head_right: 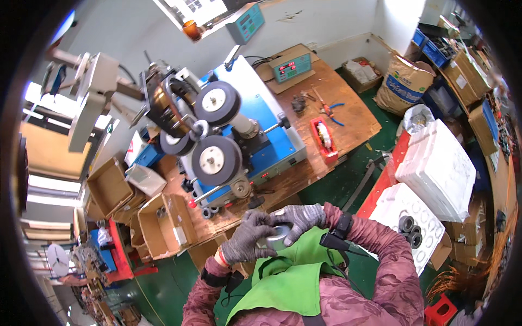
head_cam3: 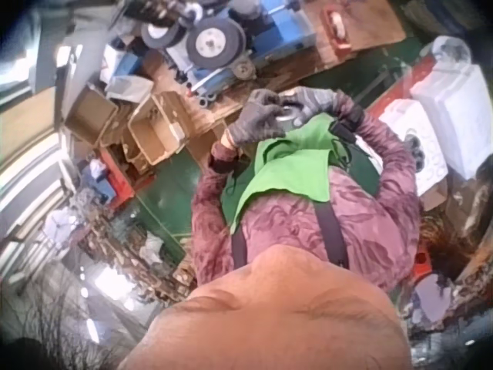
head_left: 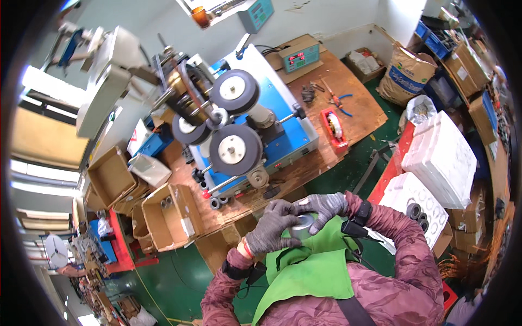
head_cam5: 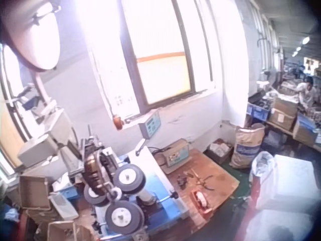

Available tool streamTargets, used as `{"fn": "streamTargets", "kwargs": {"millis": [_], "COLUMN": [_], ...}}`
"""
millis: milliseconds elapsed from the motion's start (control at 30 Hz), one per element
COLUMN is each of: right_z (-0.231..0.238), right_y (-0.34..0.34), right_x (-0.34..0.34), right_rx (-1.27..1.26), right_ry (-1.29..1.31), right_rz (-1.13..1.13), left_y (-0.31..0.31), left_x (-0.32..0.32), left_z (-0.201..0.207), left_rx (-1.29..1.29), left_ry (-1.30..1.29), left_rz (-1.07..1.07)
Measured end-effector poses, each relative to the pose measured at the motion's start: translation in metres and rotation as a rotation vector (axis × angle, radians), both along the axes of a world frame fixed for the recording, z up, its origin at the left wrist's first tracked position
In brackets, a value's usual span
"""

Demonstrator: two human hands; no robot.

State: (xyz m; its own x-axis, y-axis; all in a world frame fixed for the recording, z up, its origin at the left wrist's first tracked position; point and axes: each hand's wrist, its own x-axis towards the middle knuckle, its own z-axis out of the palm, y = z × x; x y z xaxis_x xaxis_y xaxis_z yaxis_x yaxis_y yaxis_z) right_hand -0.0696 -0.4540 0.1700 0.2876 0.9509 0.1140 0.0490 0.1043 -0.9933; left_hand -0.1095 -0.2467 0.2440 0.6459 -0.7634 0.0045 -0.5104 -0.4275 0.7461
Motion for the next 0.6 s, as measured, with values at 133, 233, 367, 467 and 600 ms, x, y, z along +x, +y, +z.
{"fn": "streamTargets", "kwargs": {"millis": [133,233,367,467,600], "right_z": [-0.002,-0.023,-0.039,-0.115,-0.200], "right_y": [-0.009,-0.015,-0.025,-0.070,-0.143], "right_x": [0.000,-0.005,0.000,0.037,0.087], "right_rx": [0.045,0.182,0.229,-0.272,-0.732], "right_ry": [0.286,0.525,0.715,0.084,-0.050], "right_rz": [0.019,0.037,-0.058,-0.462,-1.347], "left_y": [-0.018,-0.024,-0.035,-0.034,-0.016], "left_x": [0.001,0.001,0.001,-0.004,-0.026], "left_z": [0.000,-0.020,-0.042,-0.057,-0.081], "left_rx": [0.002,-0.122,-0.265,-0.243,-0.219], "left_ry": [-0.066,-0.018,0.105,0.166,0.485], "left_rz": [0.009,0.092,0.297,0.468,0.777]}}
